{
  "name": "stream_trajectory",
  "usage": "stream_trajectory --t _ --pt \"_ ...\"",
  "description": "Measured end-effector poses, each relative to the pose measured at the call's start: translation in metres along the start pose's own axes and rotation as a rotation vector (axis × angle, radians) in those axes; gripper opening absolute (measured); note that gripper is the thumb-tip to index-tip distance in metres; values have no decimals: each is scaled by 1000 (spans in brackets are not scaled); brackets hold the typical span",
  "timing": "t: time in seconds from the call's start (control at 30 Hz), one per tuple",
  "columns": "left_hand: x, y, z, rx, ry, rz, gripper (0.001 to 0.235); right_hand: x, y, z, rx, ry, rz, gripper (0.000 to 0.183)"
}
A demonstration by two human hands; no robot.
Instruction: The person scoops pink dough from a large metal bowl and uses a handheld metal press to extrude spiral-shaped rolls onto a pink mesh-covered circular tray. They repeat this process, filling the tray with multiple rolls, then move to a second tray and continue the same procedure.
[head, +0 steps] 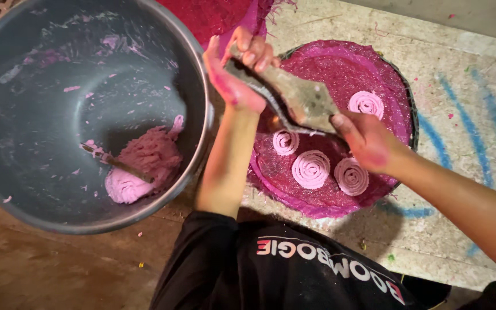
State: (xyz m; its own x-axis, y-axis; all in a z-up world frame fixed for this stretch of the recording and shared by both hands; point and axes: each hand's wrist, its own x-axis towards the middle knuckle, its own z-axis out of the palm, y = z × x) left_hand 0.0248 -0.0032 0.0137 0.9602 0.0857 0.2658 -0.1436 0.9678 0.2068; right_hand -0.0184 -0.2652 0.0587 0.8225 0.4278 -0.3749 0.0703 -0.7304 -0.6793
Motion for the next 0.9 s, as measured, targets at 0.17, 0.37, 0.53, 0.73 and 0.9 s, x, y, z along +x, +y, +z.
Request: stream_trajectory --t 0.17,0.37,0.53,0.73,0.9 --pt "-34 12 11 37 125 17 43 -15 5 13 -29 -68 -52 59" --pt "-43 -34 8 -86 206 -37 43 -40 28 -5 86 -103 262 62" --pt "-16 -68 -2 -140 207 -85 41 -38 38 -28 -55 7 219 65" --pt "22 -58 -8 -40 107 -42 39 -13 26 -27 -84 137 45 56" --pt "21 -14 -3 7 61 11 43 11 5 -8 -47 110 -106 52"
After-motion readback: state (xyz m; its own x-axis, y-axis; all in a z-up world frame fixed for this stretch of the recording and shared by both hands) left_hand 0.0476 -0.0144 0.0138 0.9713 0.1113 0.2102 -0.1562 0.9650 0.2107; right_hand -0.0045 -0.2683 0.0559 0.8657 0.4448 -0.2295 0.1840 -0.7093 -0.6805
